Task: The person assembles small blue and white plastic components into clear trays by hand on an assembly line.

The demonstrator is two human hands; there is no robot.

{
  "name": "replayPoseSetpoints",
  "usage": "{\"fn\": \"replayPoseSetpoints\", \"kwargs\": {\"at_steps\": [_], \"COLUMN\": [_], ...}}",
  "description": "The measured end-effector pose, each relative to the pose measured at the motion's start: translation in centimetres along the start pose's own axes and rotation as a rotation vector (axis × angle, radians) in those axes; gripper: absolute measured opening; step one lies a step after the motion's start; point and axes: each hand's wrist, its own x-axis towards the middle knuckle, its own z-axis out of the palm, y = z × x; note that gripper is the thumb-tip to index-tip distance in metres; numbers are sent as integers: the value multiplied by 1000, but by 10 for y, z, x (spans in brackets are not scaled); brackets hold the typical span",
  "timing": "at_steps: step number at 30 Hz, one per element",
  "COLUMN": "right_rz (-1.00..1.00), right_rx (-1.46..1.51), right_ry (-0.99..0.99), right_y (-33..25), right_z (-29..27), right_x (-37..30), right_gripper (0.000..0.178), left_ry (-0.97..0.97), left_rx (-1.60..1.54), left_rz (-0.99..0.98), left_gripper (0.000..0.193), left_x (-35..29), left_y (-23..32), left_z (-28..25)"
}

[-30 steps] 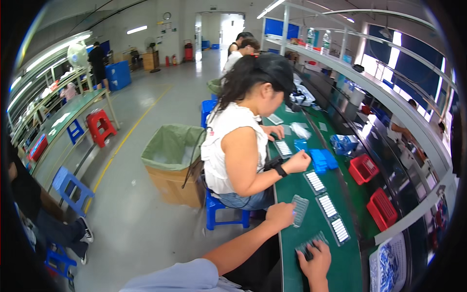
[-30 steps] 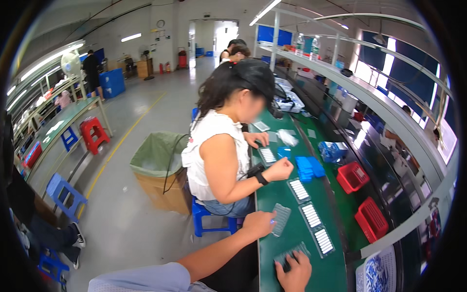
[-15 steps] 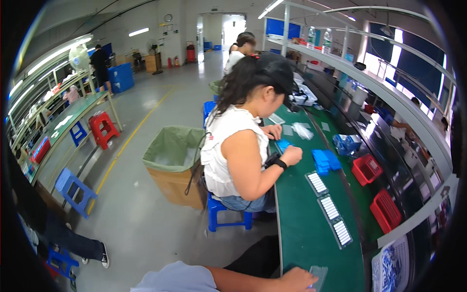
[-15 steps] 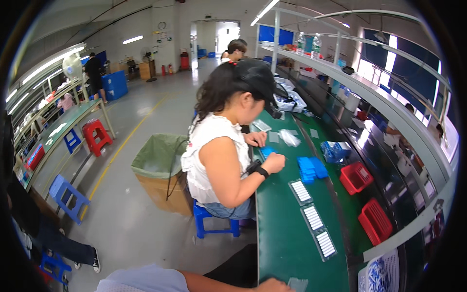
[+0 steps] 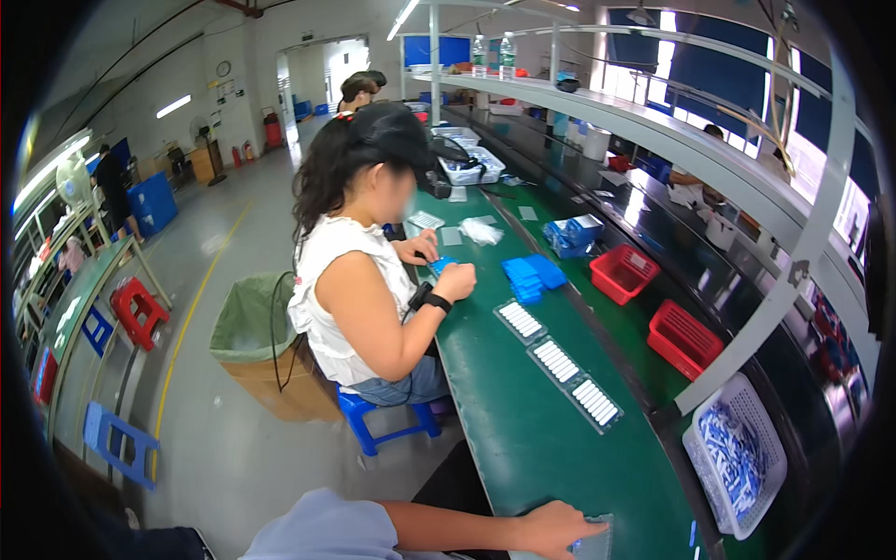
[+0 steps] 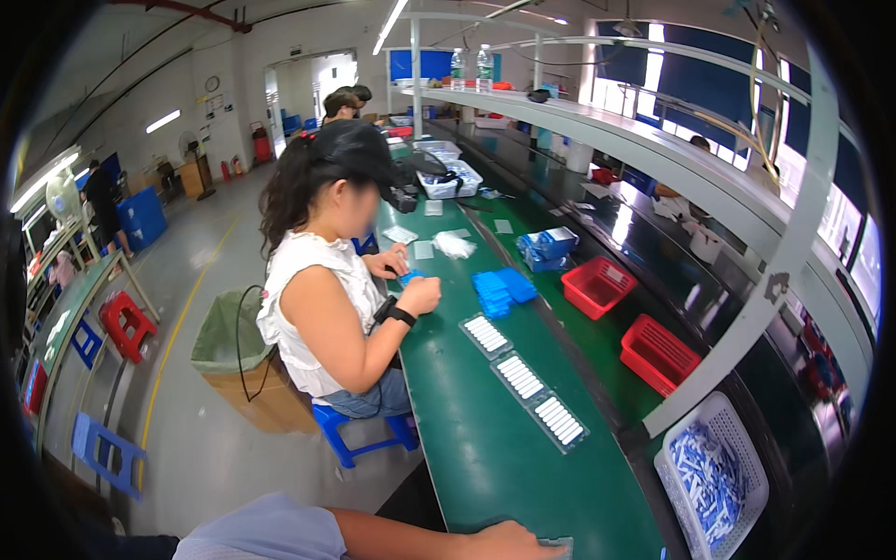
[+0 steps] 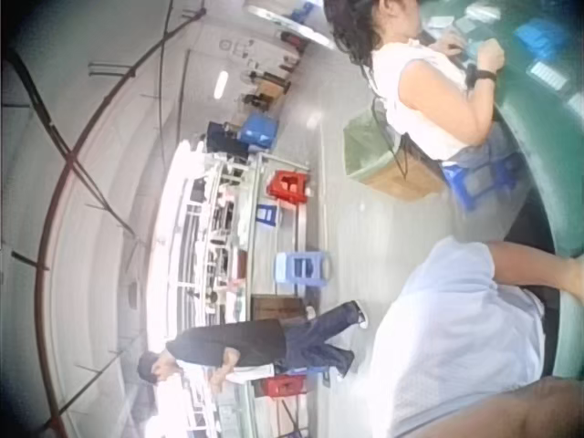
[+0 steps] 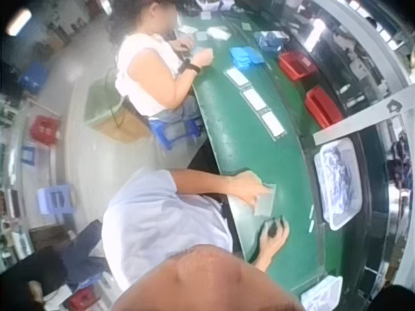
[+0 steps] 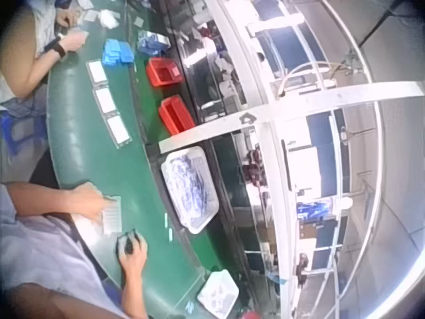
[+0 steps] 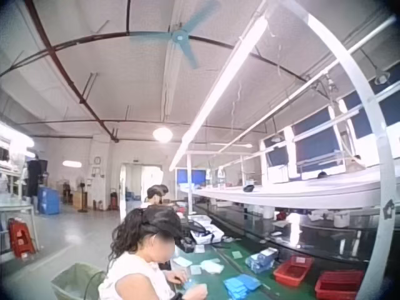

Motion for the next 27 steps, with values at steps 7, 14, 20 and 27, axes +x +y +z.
{"fn": "replayPoseSetpoints", "kwargs": {"at_steps": [7, 14, 20, 27], "right_rz": [-74, -59, -77, -60], "right_rx": [4, -169, -247, -282], "right_ry": [-28, -103, -14, -4], "right_y": [9, 38, 16, 33], "right_z": [1, 11, 2, 16], "right_x": [37, 75, 89, 93], "right_gripper": [48, 39, 45, 48], "left_ry": [54, -52, 105, -14], "left_rx": [97, 236, 98, 16], "left_rz": [-6, 115, 141, 60], "left_gripper": [53, 54, 64, 64], "left_x": [42, 115, 126, 136], "left_y": [1, -18, -45, -51], "left_z": [27, 17, 31, 17]}}
